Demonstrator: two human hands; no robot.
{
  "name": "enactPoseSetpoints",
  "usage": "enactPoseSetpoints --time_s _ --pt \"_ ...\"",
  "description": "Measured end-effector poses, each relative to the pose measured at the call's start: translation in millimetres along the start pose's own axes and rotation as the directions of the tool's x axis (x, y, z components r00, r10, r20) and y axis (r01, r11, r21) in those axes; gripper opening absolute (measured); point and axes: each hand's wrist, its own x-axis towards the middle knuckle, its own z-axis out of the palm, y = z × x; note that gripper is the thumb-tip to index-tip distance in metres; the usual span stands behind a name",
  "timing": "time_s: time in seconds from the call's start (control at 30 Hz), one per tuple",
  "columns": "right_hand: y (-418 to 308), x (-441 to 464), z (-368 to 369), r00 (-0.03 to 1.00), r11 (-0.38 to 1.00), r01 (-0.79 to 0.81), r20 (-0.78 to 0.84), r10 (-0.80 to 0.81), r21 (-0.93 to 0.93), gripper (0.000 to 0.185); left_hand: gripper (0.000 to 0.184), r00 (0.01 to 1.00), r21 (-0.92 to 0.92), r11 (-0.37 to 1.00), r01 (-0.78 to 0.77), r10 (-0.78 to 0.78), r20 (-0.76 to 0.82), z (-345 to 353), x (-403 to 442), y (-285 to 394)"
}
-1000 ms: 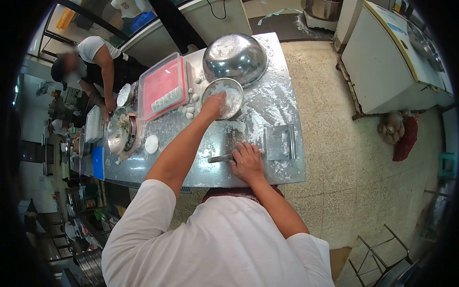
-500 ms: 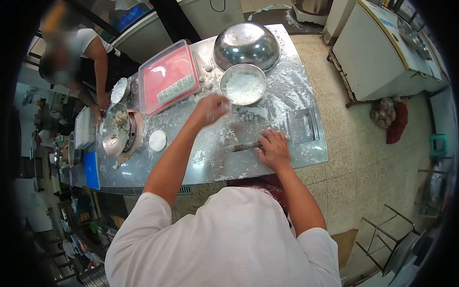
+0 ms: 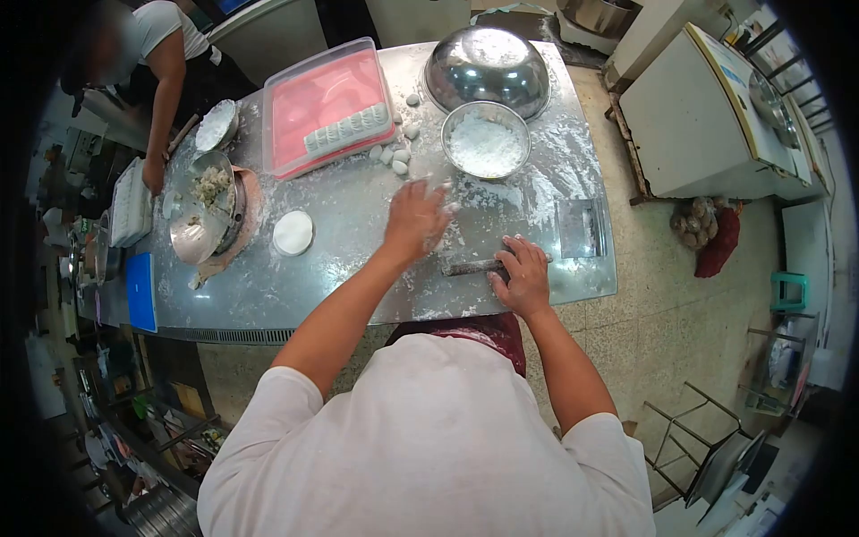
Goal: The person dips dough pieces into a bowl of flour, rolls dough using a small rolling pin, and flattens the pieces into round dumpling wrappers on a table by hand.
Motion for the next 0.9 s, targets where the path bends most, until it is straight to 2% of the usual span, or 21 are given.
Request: enactPoseSetpoints --time_s 0.03,0.07,0.13,0.17,0.23,0.27,0.37,0.43,0.5,0.53,0.57,0.6,0.63,0.7,0.73,0.8,0.83,0.9 --pt "-0.7 0.8 0.1 1.0 1.0 -0.005 0.002 0.005 -0.006 0.04 0.058 0.987 0.141 0.987 -0.077 0.095 -0.13 12.5 2.0 2.0" --pt "-0.8 1.2 0.4 1.0 1.0 -0.013 0.005 0.013 -0.012 0.039 0.058 0.988 0.141 0.987 -0.072 0.09 -0.125 22.7 1.6 -1.7" --pt "-4.1 -1.0 -2.3 0.999 1.0 -0.026 0.021 0.026 -0.004 0.039 0.065 0.993 0.133 0.987 -0.093 0.081 0.09 38.7 0.0 -4.9" --pt "-2.8 2.3 -1.5 0.999 0.999 -0.033 0.02 0.033 -0.002 0.039 0.065 0.992 0.134 0.986 -0.097 0.084 0.099 45.6 8.7 -13.7" --pt "-8.5 -6.4 -2.7 0.997 0.998 -0.066 0.045 0.066 0.004 0.039 0.066 0.973 0.201 0.952 -0.229 0.222 0.058 39.3 5.8 -20.6" --pt "-3.2 2.9 -3.1 0.998 0.999 -0.047 0.035 0.047 -0.005 0.038 0.067 0.967 0.167 0.967 -0.192 0.157 0.202 34.5 1.5 -16.0" --pt "-3.9 3.3 -4.4 0.999 0.999 -0.037 0.021 0.037 0.005 0.039 0.065 0.974 0.167 0.963 -0.213 0.195 0.113 40.9 1.4 -16.7" --pt "-4.8 2.2 -5.3 1.0 1.0 -0.028 0.005 0.028 0.002 0.039 0.066 0.968 0.171 0.955 -0.241 0.224 0.11 36.7 3.3 -15.9" --pt "-2.5 2.9 -3.9 1.0 0.999 -0.031 -0.001 0.031 0.014 0.039 0.064 0.957 0.121 0.982 -0.144 0.108 0.269 29.7 12.3 -14.6" --pt "-1.6 3.3 -3.9 0.999 0.999 -0.029 -0.015 0.03 0.013 0.039 0.064 0.958 0.129 0.98 -0.153 0.115 0.263 35.1 16.0 -22.1" --pt "-1.8 2.0 -3.2 0.999 0.999 -0.036 -0.014 0.036 0.018 0.039 0.059 0.985 -0.299 0.953 0.041 0.012 0.171 42.4 16.6 -32.9" --pt "-2.2 2.7 -1.8 0.999 0.999 -0.035 -0.012 0.035 0.024 0.039 0.054 0.984 -0.679 0.712 0.18 -0.128 0.126 33.2 18.5 -34.7" --pt "-2.9 2.7 -0.7 1.0 0.999 -0.024 -0.017 0.024 0.031 0.039 0.054 0.984 -0.673 0.718 0.178 -0.134 0.117 23.2 15.6 -36.3" --pt "-1.9 2.2 -0.9 0.999 0.999 -0.032 -0.015 0.032 0.007 0.04 0.044 0.99 -0.396 0.915 0.074 -0.019 0.141 2.1 5.2 -32.8" --pt "-1.9 0.9 -1.1 0.999 1.0 -0.029 -0.02 0.029 0.007 0.04 0.044 0.99 -0.393 0.917 0.071 -0.018 0.137 2.0 -6.1 -34.0" --pt "-1.5 1.5 -0.5 0.999 0.999 -0.032 -0.018 0.032 0.009 0.04 0.038 0.951 -0.085 0.978 -0.193 0.208 0.23 -0.8 -26.9 -33.4" --pt "-1.1 1.7 -0.2 0.999 1.0 -0.029 -0.025 0.029 0.01 0.04 0.038 0.951 -0.079 0.977 -0.197 0.21 0.226 -3.5 -31.8 -31.9" --pt "-0.3 0.2 -0.5 1.0 1.0 -0.024 -0.016 0.024 0.019 0.04 0.036 0.951 -0.17 0.982 -0.085 0.13 0.279 -8.2 -35.5 -28.4"
